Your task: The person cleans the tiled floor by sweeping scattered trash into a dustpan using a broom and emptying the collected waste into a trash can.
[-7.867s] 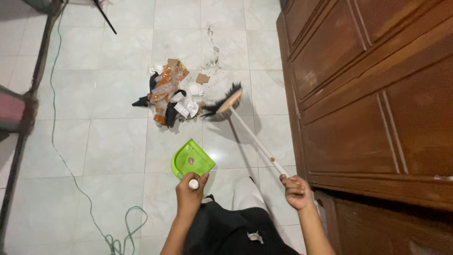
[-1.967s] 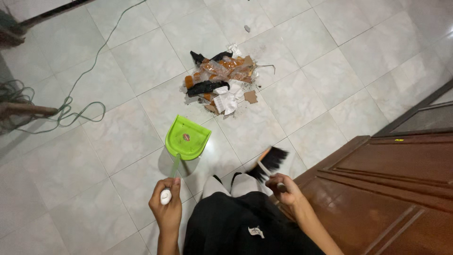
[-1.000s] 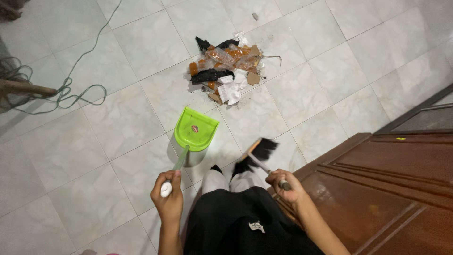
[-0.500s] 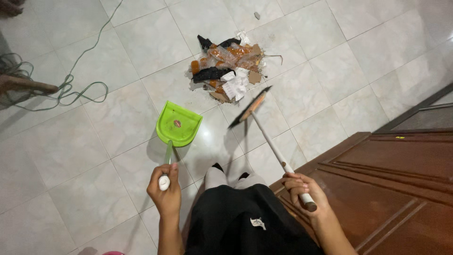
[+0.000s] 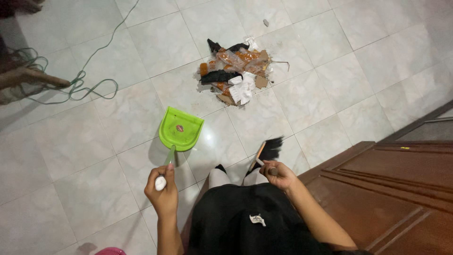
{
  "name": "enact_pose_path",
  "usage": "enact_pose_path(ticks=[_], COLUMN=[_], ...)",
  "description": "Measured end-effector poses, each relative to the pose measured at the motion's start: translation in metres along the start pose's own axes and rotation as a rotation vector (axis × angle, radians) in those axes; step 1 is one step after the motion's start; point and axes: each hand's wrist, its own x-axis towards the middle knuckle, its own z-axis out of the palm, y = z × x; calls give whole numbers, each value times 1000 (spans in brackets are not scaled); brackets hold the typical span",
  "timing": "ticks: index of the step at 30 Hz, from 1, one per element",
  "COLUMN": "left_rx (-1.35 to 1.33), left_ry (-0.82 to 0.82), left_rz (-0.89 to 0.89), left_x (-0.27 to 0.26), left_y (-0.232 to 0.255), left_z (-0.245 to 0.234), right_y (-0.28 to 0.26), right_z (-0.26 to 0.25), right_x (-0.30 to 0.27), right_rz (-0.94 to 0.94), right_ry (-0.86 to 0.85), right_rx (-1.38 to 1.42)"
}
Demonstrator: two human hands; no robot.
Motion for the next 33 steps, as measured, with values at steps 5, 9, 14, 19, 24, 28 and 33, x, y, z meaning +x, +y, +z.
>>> enact_pose_path(ticks=[5,9,14,19,24,28,33], left_rx=[-31,23,49,46,39,12,28], left_ry=[15,27,16,-60,-205,-310,-382], left_rz=[-14,14,-72,10,-8,89,47], left_x=[-7,-21,-26,-26,-20,-14,-13], left_y=[-6,-9,-10,-6,4,16,36], left_z=[-8,-4,5,23,56,77,103], right_y=[-6,-30,-27,-28,-25,-15,-13], right_z=[-3,-1,-26,-47,-60,-55,-49], right_x=[-14,-19,-12,-22,-44,-70,-143], right_rz=[-72,-80,-1,51,22,-88,-369], right_ry=[-37,-91,-55,-149,-268,-392,-667], right_rx=[13,-28,16,55,85,197,256])
